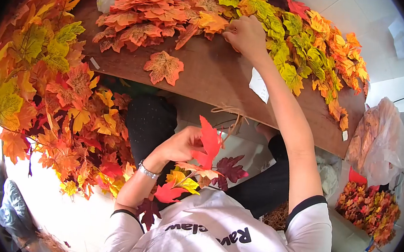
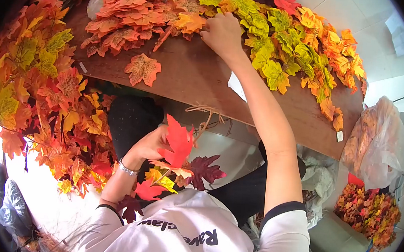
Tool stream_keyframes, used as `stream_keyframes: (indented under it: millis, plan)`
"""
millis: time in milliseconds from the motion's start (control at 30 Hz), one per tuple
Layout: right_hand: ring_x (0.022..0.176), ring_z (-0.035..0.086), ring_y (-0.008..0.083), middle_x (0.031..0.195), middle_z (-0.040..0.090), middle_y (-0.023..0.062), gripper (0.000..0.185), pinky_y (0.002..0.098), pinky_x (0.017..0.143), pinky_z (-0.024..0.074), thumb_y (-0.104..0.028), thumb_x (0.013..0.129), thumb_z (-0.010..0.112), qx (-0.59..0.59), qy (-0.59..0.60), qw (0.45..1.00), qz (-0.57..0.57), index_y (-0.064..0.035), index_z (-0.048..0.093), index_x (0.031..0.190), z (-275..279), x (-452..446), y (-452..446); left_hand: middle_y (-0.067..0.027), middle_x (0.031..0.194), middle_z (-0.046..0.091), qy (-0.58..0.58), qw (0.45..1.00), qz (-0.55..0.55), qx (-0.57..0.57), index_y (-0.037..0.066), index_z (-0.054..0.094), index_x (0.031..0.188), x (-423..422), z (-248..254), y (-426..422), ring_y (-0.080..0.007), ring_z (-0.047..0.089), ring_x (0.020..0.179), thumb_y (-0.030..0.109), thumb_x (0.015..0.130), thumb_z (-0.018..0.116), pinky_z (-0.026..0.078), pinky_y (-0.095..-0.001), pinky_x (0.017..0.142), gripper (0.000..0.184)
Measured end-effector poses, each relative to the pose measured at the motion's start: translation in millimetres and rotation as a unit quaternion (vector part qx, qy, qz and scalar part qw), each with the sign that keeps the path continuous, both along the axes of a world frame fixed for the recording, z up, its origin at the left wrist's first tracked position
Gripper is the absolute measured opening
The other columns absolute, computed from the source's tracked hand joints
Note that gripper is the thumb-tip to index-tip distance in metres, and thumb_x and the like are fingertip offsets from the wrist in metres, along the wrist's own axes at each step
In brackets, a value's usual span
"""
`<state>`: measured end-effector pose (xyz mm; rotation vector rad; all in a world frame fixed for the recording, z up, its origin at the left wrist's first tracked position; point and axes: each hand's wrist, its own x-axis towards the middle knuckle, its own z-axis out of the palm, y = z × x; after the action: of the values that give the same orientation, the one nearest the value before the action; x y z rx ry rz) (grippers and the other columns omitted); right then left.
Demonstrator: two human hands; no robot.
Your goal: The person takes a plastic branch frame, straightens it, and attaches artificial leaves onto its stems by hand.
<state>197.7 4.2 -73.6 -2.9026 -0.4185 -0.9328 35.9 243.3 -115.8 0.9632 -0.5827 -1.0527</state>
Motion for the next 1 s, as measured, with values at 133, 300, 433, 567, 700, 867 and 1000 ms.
stream_keyframes:
  millis: [133,300,433,567,700,867,1000]
  plan:
    - [0.062,0.054,0.0282,0.056,0.056,0.0119,0.011,0.0366,0.063,0.0430,-0.017,0.061,0.063,0.033,0.068,0.996,-0.043,-0.0064,0.064,0.059,-20.5,21.6,2.0,-0.0056,0.102,0.058,-0.027,1.000,-0.002,0.012,0.000,0.055,0.104,-1.8,-5.7,-0.5,-0.0132,0.053,0.096,-0.011,0.070,0.060,0.044,-0.0288,0.085,0.035]
    - [0.061,0.059,0.0298,0.062,0.061,0.0131,0.013,0.0383,0.059,0.0461,-0.019,0.060,0.061,0.143,0.182,0.972,-0.048,-0.0075,0.066,0.064,-18.5,22.9,-6.6,-0.0054,0.101,0.060,-0.044,0.999,0.004,0.019,0.000,0.055,0.106,-1.7,-8.0,0.7,-0.0126,0.054,0.094,-0.010,0.071,0.061,0.044,-0.0277,0.085,0.038]
    - [0.063,0.060,0.0304,0.063,0.062,0.0127,0.016,0.0377,0.062,0.0481,-0.019,0.059,0.060,0.239,0.175,0.955,-0.030,-0.0081,0.067,0.068,-16.3,23.7,-8.7,-0.0056,0.100,0.060,0.020,1.000,0.008,-0.007,0.001,0.055,0.105,-1.2,-4.6,3.7,-0.0119,0.055,0.091,-0.005,0.072,0.064,0.045,-0.0264,0.082,0.035]
    - [0.064,0.060,0.0302,0.063,0.062,0.0121,0.017,0.0379,0.062,0.0483,-0.019,0.059,0.060,0.173,0.177,0.969,-0.022,-0.0097,0.068,0.071,-22.9,29.6,-15.1,-0.0104,0.094,0.061,0.016,0.996,0.054,-0.064,-0.001,0.053,0.104,-4.7,-0.3,9.5,-0.0166,0.058,0.084,0.011,0.077,0.061,0.048,-0.0290,0.074,0.030]
    - [0.064,0.060,0.0299,0.063,0.062,0.0112,0.017,0.0374,0.062,0.0485,-0.018,0.059,0.059,0.169,0.195,0.966,-0.005,-0.0109,0.069,0.072,-25.0,33.8,-20.3,-0.0105,0.091,0.059,0.113,0.989,-0.058,-0.076,-0.001,0.054,0.099,-8.8,8.2,25.7,-0.0189,0.057,0.084,0.019,0.083,0.052,0.047,-0.0291,0.074,0.025]
    - [0.062,0.059,0.0292,0.062,0.061,0.0097,0.017,0.0377,0.059,0.0469,-0.015,0.059,0.056,0.117,0.202,0.972,0.013,-0.0124,0.068,0.071,-23.2,31.9,-15.7,-0.0106,0.091,0.058,0.295,0.949,0.114,0.017,0.003,0.053,0.096,-31.2,-37.8,74.7,-0.0207,0.056,0.090,0.020,0.087,0.047,0.046,-0.0316,0.078,0.020]
    - [0.061,0.058,0.0288,0.061,0.061,0.0087,0.013,0.0388,0.056,0.0446,-0.015,0.060,0.056,0.095,0.188,0.977,0.030,-0.0122,0.066,0.068,-26.6,36.0,-16.3,-0.0100,0.100,0.060,-0.160,0.956,0.209,0.129,0.000,0.058,0.089,-25.9,-31.5,80.3,-0.0205,0.059,0.086,0.010,0.074,0.062,0.048,-0.0324,0.078,0.019]
